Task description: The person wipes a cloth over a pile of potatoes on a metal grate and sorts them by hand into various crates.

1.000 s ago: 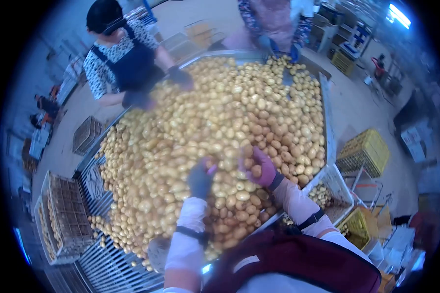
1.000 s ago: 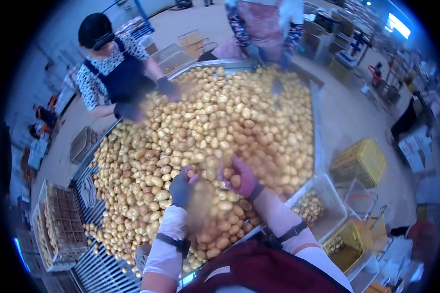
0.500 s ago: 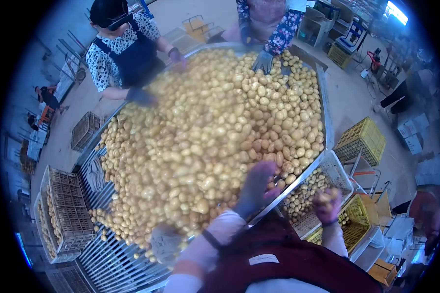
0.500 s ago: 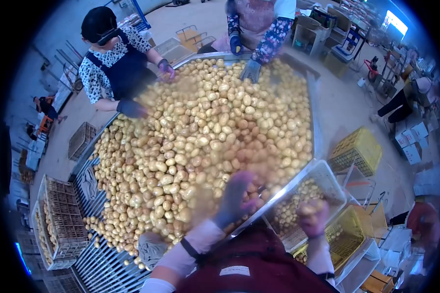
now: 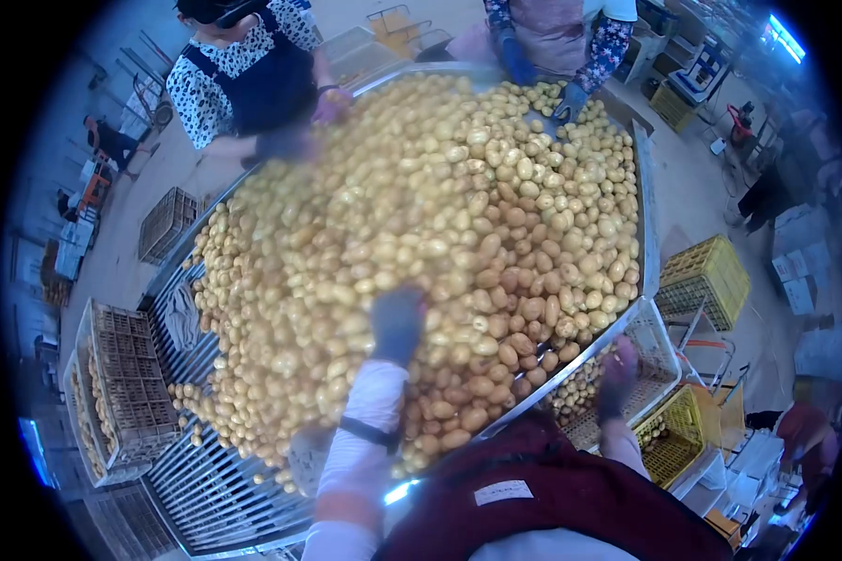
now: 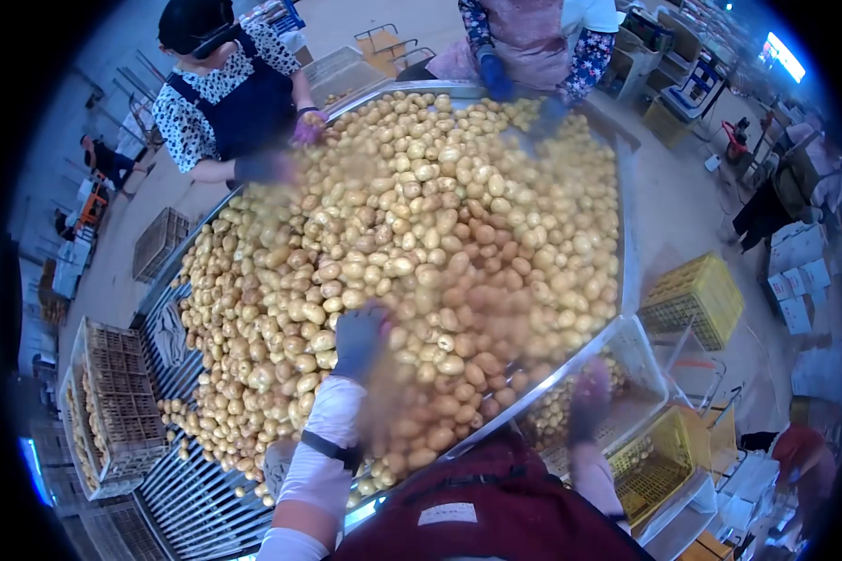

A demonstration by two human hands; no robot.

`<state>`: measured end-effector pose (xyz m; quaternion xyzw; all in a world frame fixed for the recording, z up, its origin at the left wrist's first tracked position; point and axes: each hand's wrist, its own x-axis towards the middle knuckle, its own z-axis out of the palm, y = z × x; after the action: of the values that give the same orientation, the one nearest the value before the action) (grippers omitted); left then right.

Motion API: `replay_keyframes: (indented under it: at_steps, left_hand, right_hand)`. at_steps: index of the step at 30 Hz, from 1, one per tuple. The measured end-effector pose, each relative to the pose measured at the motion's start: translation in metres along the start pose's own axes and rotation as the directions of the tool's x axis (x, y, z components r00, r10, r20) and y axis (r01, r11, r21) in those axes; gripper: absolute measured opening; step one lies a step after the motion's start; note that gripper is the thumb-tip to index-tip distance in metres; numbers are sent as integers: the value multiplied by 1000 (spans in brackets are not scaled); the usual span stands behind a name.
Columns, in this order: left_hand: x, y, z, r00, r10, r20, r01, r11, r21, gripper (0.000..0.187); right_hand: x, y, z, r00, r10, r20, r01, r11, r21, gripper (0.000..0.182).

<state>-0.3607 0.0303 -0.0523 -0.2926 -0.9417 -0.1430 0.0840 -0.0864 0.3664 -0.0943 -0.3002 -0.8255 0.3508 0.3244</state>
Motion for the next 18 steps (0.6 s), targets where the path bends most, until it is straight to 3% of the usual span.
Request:
replay_keyframes:
  at_steps: [1, 2, 3, 4, 5, 6, 8, 9, 12, 14, 16, 18]
  left_hand:
    - [1, 0, -3, 1000, 1, 22, -1, 1000, 10, 28]
    - [3, 0, -7, 999, 2, 44, -3, 1000, 20, 28]
    - [5, 1, -12, 989, -33, 145, 26, 998, 51, 30]
    - [10, 2, -17, 968, -70, 241, 51, 995, 86, 31]
    - [15, 0, -20, 937, -109, 332, 72, 990, 123, 33]
    - [13, -4, -18, 964, -88, 250, 77, 996, 54, 31]
    - [6, -8, -18, 995, -60, 77, 66, 994, -86, 26]
    - [7, -9, -21, 994, -48, 98, 54, 996, -65, 25]
    - [7, -7, -18, 989, -51, 140, 58, 997, -46, 24]
    - [5, -13, -1, 989, -68, 134, 78, 994, -73, 27]
    - [10, -9, -5, 960, -113, 255, 129, 991, -46, 31]
    - [21, 3, -16, 936, -152, 317, 174, 984, -43, 34]
  right_hand:
    - [15, -45, 44, 981, -86, 171, 55, 982, 178, 36]
    - [29, -98, 78, 919, -168, 357, 95, 972, 215, 37]
    - [31, -108, 119, 750, -564, 345, 435, 814, 385, 42]
    - [40, -151, 141, 618, -649, 444, 447, 754, 480, 39]
    - [44, -185, 159, 530, -726, 438, 589, 686, 426, 35]
    - [50, -203, 172, 430, -788, 441, 716, 595, 366, 31]
    - [62, -198, 200, 442, -752, 490, 667, 640, 381, 29]
    - [68, -196, 213, 447, -732, 515, 642, 663, 385, 28]
    - [94, -183, 224, 366, -494, 789, 649, 743, 164, 24]
    - [112, -154, 234, 579, -536, 614, 658, 752, 36, 23]
    - [161, -156, 224, 590, -451, 669, 637, 769, -43, 21]
    - [188, -142, 237, 763, -486, 428, 559, 827, -57, 18]
